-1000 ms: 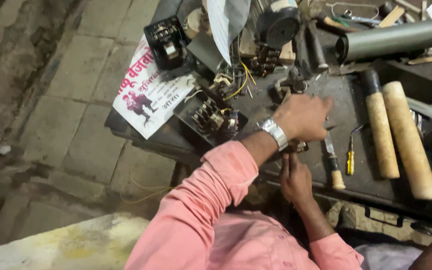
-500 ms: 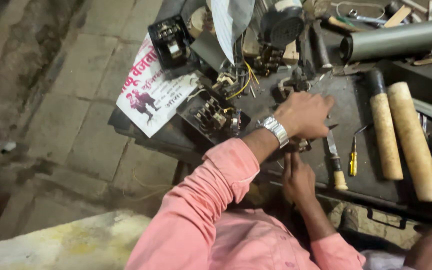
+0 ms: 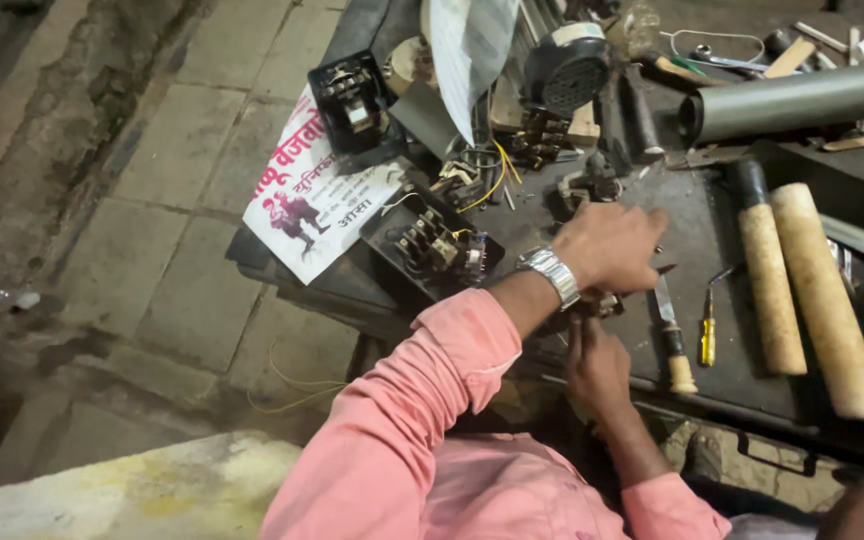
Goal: The person uses a knife and screwdriver to scrape and adjust contacts inside a small electrical component on a cluttered workbench. They repeatedly scrape the interior surfaces, reposition the component, and occasionally use a screwdriver to manipulate internal parts.
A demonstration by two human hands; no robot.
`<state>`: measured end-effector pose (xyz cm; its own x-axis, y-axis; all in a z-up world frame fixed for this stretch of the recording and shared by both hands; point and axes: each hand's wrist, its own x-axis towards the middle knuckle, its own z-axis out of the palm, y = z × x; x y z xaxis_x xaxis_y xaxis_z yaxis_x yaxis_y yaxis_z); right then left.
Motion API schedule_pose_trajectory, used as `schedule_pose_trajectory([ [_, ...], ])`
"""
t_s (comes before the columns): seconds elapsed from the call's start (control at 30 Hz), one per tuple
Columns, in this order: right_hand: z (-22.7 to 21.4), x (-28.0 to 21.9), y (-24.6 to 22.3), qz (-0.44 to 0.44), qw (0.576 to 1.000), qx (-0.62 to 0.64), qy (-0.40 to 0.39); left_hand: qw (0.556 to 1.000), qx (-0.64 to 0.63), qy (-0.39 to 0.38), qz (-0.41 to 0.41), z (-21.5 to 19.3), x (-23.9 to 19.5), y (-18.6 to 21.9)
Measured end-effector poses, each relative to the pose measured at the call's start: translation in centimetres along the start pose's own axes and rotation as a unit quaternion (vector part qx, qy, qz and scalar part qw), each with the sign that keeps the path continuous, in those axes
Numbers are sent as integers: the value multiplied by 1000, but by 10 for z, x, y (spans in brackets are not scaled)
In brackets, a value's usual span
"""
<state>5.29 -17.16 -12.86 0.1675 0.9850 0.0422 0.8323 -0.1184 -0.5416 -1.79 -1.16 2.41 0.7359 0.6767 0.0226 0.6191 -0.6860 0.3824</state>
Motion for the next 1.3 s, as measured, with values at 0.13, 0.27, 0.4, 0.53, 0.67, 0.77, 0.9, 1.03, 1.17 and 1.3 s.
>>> schedule_pose_trajectory([
  [0.13,5,8,6,-45,996,-45,58,1000,-1,0,-5,-4,2,1],
  [0.27,11,9,11,-14,1000,-21,8,1000,-16,21,-13,3,4,0],
  [0.4,5,9,10,0,1000,-10,0,1000,8,4,-10,6,8,1],
  [0.53,6,10,8,-12,999,-36,2,1000,5,13,-7,7,4,2],
  [0.67,4,17,6,27,999,12,-27,1000,13,3,4,-4,5,0],
  [0.77,2,8,5,6,1000,2,-11,999,4,-22,-29,-3,1,3],
  [0.9,0,5,2,12,1000,9,-14,1000,9,17,1,-3,-1,3],
  [1.03,4,7,1,50,999,-10,-8,1000,11,17,1,-5,1,1],
  [1.17,4,7,4,27,1000,3,-7,1000,1,-5,-1,-7,2,1],
  [1.3,3,10,-2,17,1000,1,2,1000,15,3,7,-4,1,2],
])
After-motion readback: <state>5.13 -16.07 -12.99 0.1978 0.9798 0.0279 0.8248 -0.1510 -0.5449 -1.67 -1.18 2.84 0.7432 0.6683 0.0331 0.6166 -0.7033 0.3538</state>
